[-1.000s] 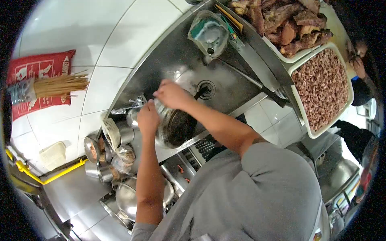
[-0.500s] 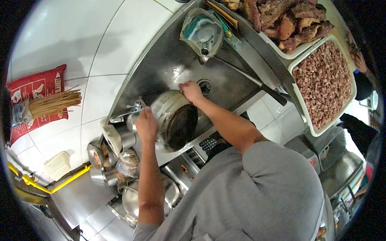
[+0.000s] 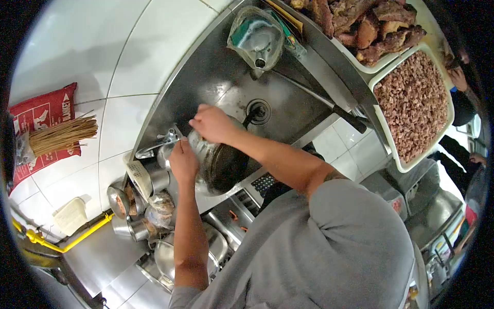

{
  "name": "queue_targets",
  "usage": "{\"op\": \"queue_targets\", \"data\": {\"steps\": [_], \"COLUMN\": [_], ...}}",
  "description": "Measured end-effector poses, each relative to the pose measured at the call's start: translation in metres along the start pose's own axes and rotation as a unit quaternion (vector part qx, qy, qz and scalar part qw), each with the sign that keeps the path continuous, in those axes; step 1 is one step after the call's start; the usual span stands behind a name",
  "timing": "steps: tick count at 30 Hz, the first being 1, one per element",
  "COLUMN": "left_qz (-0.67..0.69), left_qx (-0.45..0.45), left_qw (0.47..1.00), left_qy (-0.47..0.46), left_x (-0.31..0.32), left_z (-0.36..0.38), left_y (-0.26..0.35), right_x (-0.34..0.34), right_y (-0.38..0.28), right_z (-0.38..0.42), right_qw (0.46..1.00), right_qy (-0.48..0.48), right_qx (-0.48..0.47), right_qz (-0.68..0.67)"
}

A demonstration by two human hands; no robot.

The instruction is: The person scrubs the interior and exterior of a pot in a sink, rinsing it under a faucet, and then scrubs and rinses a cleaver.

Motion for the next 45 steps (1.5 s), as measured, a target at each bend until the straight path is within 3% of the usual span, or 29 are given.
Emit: {"op": "queue_targets", "data": {"steps": [2, 3, 4, 5, 6, 8, 9, 10, 13, 14, 16, 17, 20, 21, 24, 25, 26, 29, 30, 31, 32, 34, 35, 36, 38, 40, 42, 44, 45], "left_qz": [0.003, 0.002, 0.003, -0.003, -0.010, -0.017, -0.015, -0.010, 0.013, 0.015, 0.001, -0.002, 0.011, 0.009, 0.001, -0.008, -0.013, 0.009, 0.009, 0.008, 0.008, -0.007, -0.011, -0.010, -0.004, 0.005, -0.006, -0.017, -0.008], "left_qx": [0.007, 0.013, 0.016, 0.015, 0.007, 0.000, 0.007, 0.016, 0.004, 0.005, -0.012, -0.018, -0.007, -0.011, -0.017, -0.019, -0.024, -0.013, -0.013, -0.013, -0.012, -0.013, -0.019, -0.022, -0.021, -0.013, -0.018, -0.029, -0.036], "left_qw": [1.000, 1.000, 1.000, 1.000, 1.000, 1.000, 1.000, 1.000, 1.000, 1.000, 1.000, 1.000, 1.000, 1.000, 1.000, 1.000, 1.000, 1.000, 1.000, 1.000, 1.000, 0.999, 0.999, 0.999, 1.000, 1.000, 1.000, 0.999, 0.999], "left_qy": [0.004, 0.000, 0.002, 0.016, 0.028, 0.013, 0.013, 0.016, 0.007, 0.007, 0.021, 0.016, 0.003, 0.010, 0.018, 0.022, 0.016, 0.008, 0.013, 0.015, 0.015, 0.048, 0.041, 0.023, 0.012, 0.009, 0.011, 0.013, 0.006], "left_x": [0.001, 0.001, 0.001, 0.003, 0.004, 0.003, 0.003, 0.003, 0.001, 0.001, 0.003, 0.003, 0.000, 0.002, 0.005, 0.006, 0.006, 0.003, 0.002, 0.002, 0.003, 0.009, 0.008, 0.006, 0.004, 0.003, 0.004, 0.007, 0.003], "left_z": [-0.003, 0.000, 0.002, 0.001, 0.002, 0.005, 0.004, 0.000, 0.001, 0.001, 0.000, 0.002, -0.003, -0.003, -0.001, -0.002, 0.001, -0.003, -0.002, 0.000, 0.001, -0.003, 0.001, 0.001, -0.001, -0.001, 0.001, -0.003, 0.000], "left_y": [0.000, -0.002, 0.000, 0.003, 0.004, 0.002, 0.001, 0.003, 0.002, 0.003, 0.006, 0.003, 0.002, 0.000, 0.000, 0.000, -0.003, 0.000, 0.000, 0.000, -0.001, -0.001, -0.004, -0.005, -0.003, -0.003, -0.004, -0.002, -0.002], "right_x": [-0.001, 0.011, 0.002, -0.001, 0.004, 0.005, 0.002, -0.002, -0.020, -0.019, -0.015, -0.003, -0.010, -0.007, -0.012, -0.004, -0.005, -0.006, -0.011, -0.020, -0.017, -0.012, -0.003, -0.002, 0.000, -0.019, -0.018, -0.007, 0.003], "right_y": [0.058, 0.110, 0.111, 0.104, 0.100, 0.031, 0.003, 0.014, 0.069, 0.068, 0.044, 0.018, 0.032, 0.070, 0.066, 0.046, 0.007, 0.020, 0.062, 0.069, 0.068, 0.050, 0.029, 0.001, 0.022, 0.066, 0.073, 0.030, 0.004], "right_z": [0.007, 0.016, 0.012, 0.008, 0.001, -0.012, -0.011, -0.010, -0.003, -0.004, -0.014, -0.019, -0.014, -0.009, -0.015, -0.023, -0.026, -0.018, -0.012, -0.009, -0.007, -0.014, -0.020, -0.020, -0.018, -0.015, -0.015, -0.029, -0.028], "right_qw": [0.999, 0.984, 0.950, 0.985, 0.986, 0.997, 0.996, 0.996, 0.984, 0.984, 0.997, 0.984, 0.991, 0.996, 0.988, 0.995, 0.981, 0.980, 0.994, 0.970, 0.970, 1.000, 0.987, 0.975, 0.990, 0.982, 0.977, 0.989, 0.977], "right_qy": [0.007, -0.004, -0.013, 0.010, 0.009, -0.007, -0.028, -0.028, -0.021, -0.020, -0.074, -0.055, -0.074, -0.067, -0.085, -0.062, -0.103, -0.104, -0.083, -0.058, -0.057, -0.018, -0.027, -0.054, -0.030, -0.086, -0.058, -0.103, -0.133], "right_qx": [0.051, 0.155, 0.251, 0.170, 0.168, -0.040, -0.070, -0.069, 0.171, 0.170, 0.011, -0.160, -0.108, 0.012, 0.103, -0.071, -0.158, -0.167, 0.008, 0.186, 0.186, 0.006, -0.135, -0.207, -0.137, 0.162, 0.193, -0.059, -0.134], "right_qz": [0.019, -0.086, -0.184, 0.001, 0.002, 0.068, 0.036, 0.038, -0.042, -0.040, 0.004, -0.057, -0.003, -0.057, -0.072, -0.002, -0.044, -0.004, -0.075, -0.143, -0.142, 0.014, 0.078, 0.063, 0.032, -0.041, -0.065, 0.092, 0.099]}}
Point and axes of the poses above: each hand's wrist, its own z-axis away from the middle knuckle, its own x-axis out of the palm, y = z × x, the point moved 1 cm from there along -z, towards the middle knuckle, and after that the axes turned 6 degrees about -y, right-handed, at the moved point
